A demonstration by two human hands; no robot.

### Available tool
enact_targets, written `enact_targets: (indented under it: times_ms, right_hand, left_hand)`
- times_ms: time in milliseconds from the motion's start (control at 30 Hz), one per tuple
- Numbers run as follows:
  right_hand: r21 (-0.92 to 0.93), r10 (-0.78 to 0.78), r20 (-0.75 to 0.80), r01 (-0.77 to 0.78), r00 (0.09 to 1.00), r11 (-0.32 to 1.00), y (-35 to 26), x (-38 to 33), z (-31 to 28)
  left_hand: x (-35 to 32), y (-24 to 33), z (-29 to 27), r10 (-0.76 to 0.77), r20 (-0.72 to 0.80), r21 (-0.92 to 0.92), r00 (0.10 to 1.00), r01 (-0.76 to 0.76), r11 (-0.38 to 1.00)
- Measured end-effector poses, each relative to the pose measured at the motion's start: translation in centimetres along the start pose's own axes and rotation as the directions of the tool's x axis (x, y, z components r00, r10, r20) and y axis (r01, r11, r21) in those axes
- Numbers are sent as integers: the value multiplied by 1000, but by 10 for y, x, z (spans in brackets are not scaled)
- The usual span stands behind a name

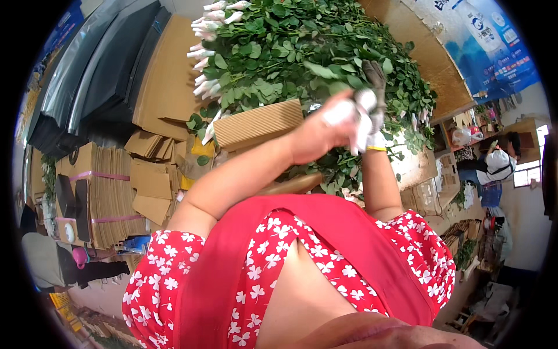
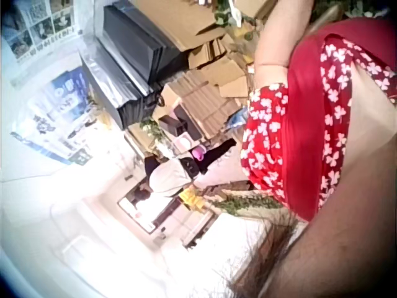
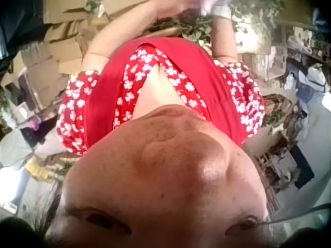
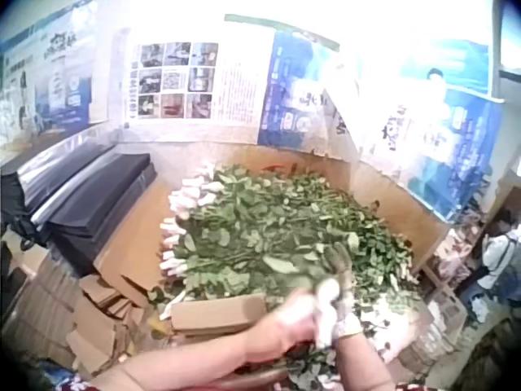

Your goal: The person places roses into cardboard sleeves, staples the sleeves shut by hand using a stapler, and moves the completed bundles into boxes at a work station.

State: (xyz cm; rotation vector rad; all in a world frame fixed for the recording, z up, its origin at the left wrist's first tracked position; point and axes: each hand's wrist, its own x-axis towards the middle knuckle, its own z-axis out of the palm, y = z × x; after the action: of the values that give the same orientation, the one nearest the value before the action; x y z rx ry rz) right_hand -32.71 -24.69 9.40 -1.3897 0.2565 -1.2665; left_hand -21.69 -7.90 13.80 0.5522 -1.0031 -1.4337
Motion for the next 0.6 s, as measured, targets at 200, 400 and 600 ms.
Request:
enact_targets:
  times_ms: [200,400,600]
  right_hand:
    - [-301,-210,-69,180,975,936,-137,-15,-34]
    - [-502,-209,-116,124,971,856,-158,6,-56]
    - [-560,-137,120,181,983,808,-131,22,-10]
  left_hand:
    - [-49,25,-21,-68,133,776,989,-61,628]
    - [-38,6,-32,-123,-199,609,972,222,761]
    - [-36,21,-29,-30,-137,591,990,106,799]
